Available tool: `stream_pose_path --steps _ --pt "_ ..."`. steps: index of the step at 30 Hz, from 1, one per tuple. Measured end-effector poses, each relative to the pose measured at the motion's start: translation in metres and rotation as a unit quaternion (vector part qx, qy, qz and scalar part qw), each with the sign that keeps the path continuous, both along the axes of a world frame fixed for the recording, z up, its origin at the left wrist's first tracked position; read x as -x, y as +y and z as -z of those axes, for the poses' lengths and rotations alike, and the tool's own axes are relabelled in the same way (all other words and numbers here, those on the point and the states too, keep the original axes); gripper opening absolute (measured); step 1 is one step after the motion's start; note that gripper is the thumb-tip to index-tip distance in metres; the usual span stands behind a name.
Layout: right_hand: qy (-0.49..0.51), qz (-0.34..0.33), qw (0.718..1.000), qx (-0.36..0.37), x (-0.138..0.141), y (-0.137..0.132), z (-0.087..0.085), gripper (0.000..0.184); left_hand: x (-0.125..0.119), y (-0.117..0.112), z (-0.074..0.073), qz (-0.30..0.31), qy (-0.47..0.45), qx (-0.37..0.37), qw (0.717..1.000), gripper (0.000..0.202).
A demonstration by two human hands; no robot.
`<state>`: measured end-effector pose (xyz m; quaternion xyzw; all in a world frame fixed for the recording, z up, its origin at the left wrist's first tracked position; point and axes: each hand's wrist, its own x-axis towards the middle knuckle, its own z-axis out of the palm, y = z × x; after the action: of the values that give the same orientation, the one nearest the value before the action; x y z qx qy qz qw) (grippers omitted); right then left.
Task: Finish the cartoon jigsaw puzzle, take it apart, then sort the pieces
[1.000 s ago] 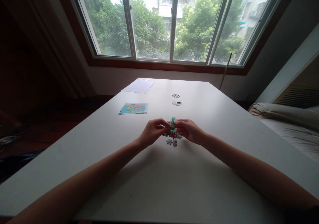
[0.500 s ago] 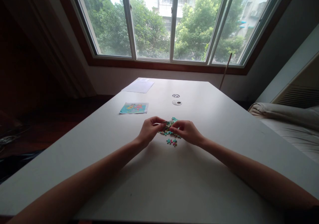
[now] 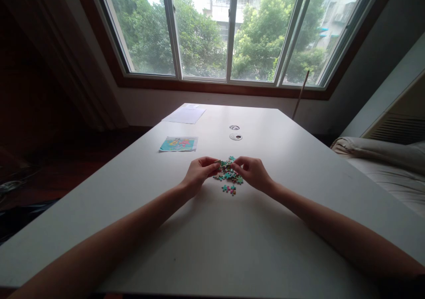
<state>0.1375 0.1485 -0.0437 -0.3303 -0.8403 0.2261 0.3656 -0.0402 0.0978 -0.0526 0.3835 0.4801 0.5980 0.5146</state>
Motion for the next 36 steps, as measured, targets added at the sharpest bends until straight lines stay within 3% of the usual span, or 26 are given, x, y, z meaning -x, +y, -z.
stream_pose_path --steps 9,20,27,36 --pt "0.042 0.002 0.996 0.077 0.000 0.007 0.001 0.026 0.001 0.000 -0.001 0.011 0.033 0.010 0.999 0.034" --pt "0.150 -0.087 0.959 0.225 0.005 0.010 0.011 0.030 -0.006 -0.004 -0.004 0.054 0.108 -0.042 0.992 0.030" --pt "0.141 -0.074 0.967 0.200 0.006 0.004 0.008 0.027 -0.009 -0.006 -0.007 0.078 0.132 -0.067 0.986 0.031" --pt "0.166 -0.050 0.969 0.177 0.006 0.008 0.013 0.023 -0.009 -0.004 -0.007 0.064 0.122 -0.081 0.987 0.025"
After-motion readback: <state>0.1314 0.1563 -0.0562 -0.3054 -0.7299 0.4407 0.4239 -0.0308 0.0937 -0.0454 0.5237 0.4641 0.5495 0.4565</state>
